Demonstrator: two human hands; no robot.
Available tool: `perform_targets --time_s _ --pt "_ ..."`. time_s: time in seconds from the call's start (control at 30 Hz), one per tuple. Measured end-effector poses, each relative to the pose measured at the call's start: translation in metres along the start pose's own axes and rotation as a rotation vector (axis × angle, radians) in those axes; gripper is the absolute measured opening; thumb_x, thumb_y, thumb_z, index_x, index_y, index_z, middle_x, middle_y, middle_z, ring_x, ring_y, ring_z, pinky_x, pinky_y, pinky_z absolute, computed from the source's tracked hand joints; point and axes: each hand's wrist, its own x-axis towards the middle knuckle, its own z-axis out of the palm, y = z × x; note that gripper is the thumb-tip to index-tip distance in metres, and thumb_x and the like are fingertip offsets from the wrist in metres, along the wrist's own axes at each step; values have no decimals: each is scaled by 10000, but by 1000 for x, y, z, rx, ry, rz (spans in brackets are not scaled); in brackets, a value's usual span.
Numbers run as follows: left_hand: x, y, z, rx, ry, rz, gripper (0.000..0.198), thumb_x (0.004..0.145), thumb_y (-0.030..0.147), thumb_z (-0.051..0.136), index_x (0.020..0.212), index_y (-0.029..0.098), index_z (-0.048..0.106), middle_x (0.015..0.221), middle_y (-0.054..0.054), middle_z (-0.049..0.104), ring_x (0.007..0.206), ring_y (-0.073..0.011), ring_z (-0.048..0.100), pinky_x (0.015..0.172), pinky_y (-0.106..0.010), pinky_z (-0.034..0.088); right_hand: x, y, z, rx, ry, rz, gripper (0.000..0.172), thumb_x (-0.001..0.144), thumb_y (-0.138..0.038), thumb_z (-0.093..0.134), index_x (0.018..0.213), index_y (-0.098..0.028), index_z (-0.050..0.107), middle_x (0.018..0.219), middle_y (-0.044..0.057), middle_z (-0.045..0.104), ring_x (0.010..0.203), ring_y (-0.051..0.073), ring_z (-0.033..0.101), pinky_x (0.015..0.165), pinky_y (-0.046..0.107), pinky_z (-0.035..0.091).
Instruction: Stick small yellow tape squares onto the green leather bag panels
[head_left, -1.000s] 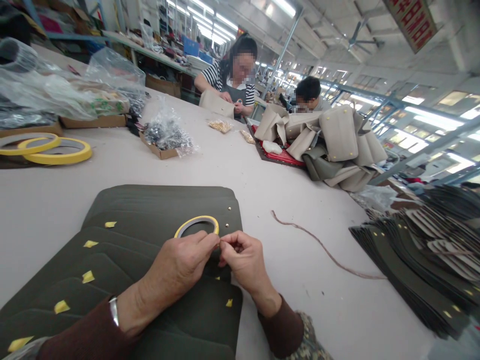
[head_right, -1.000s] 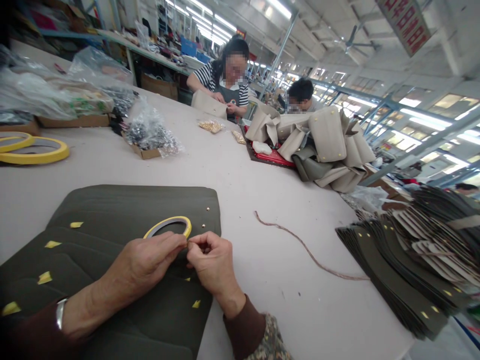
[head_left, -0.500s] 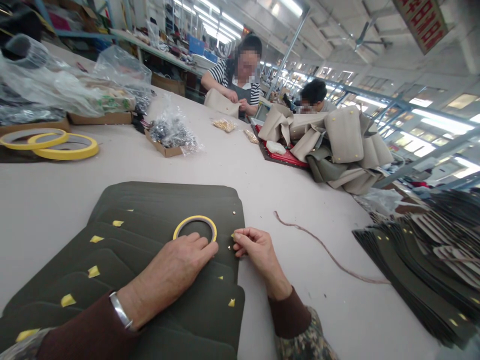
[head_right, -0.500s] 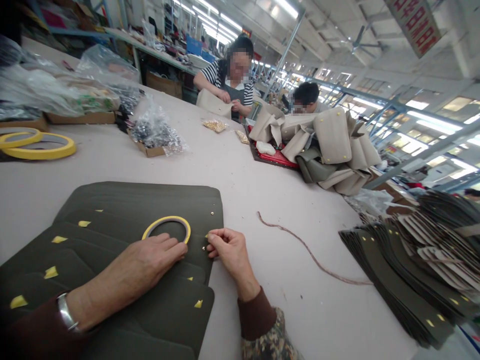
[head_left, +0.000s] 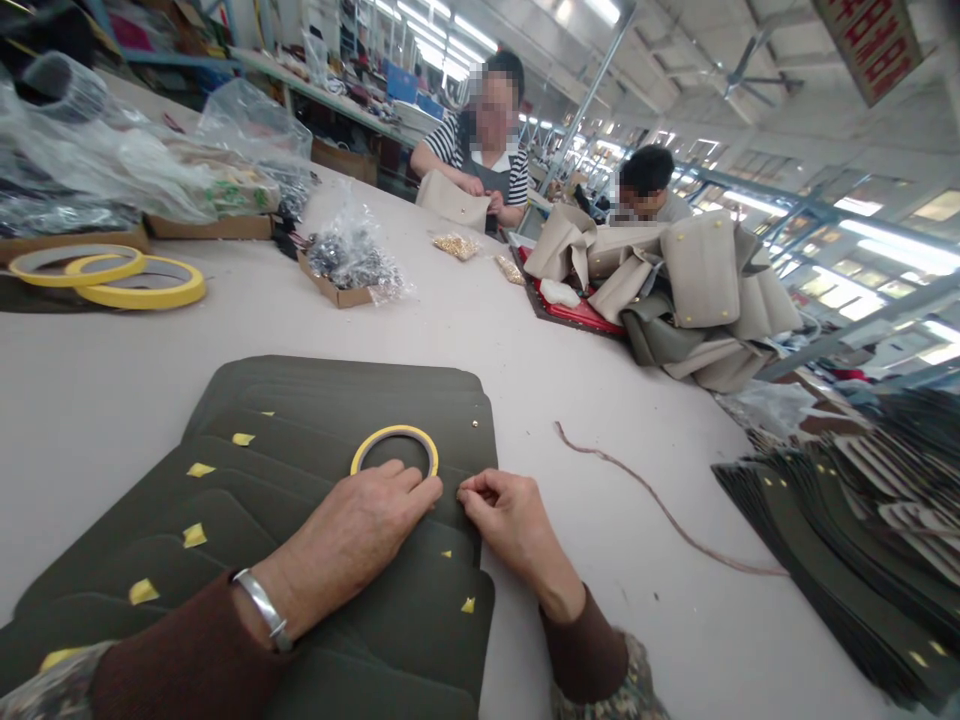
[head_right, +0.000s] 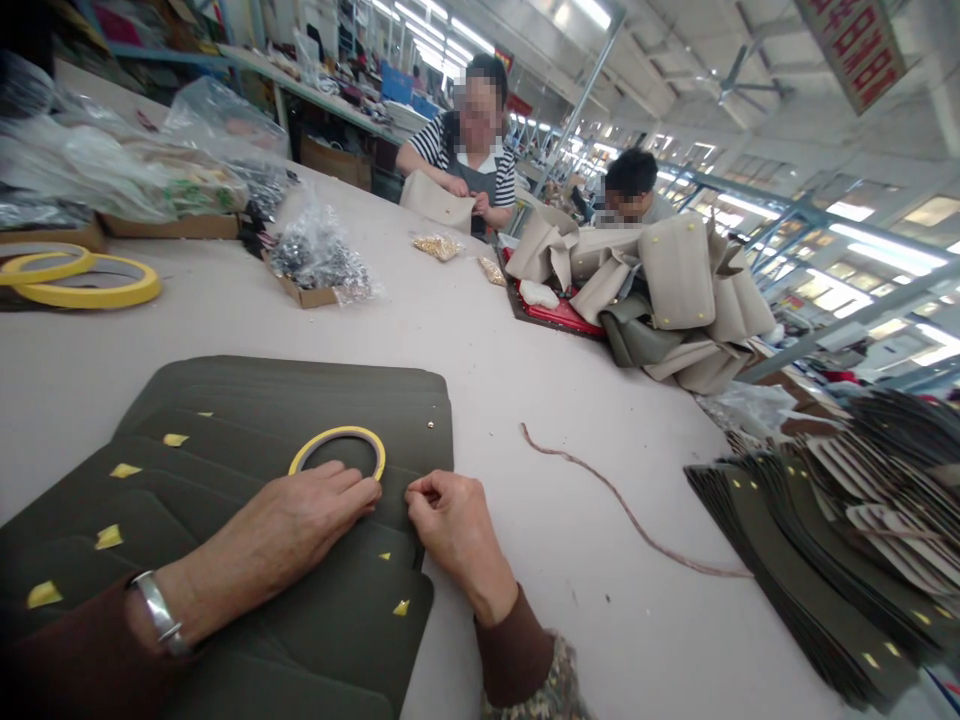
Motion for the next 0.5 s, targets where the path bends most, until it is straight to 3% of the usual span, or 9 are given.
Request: perform_targets --time_s 0.13,0.2,0.33,0.5 --pt "-1 1 -1 23 23 12 93 918 142 532 891 216 582 830 -5 612 760 -195 546 662 -332 414 0 1 -1 -76 29 -6 122 793 -171 631 895 -186 697 627 -10 679 572 143 612 577 237 431" --pt "-2 1 -2 33 35 13 98 915 137 530 890 217 580 825 -6 613 756 -198 550 660 -332 418 -2 5 -3 -42 63 33 195 788 -216 677 979 -182 659 567 -38 628 525 144 587 550 240 425" --pt "-2 1 -2 36 45 13 103 914 135 525 886 220 575 814 -5 616 746 -197 558 654 -327 423 -11 9 -7 63 38 38 84 842 -251 641 793 -191 672 618 -4 665 547 146 607 549 242 447" --pt "-1 2 -3 37 32 7 97 917 142 522 900 220 577 830 -7 631 752 -196 576 672 -329 449 -16 6 5 -155 115 -116 129 872 -207 620 810 -195 733 784 50 731 710 181 656 689 276 461"
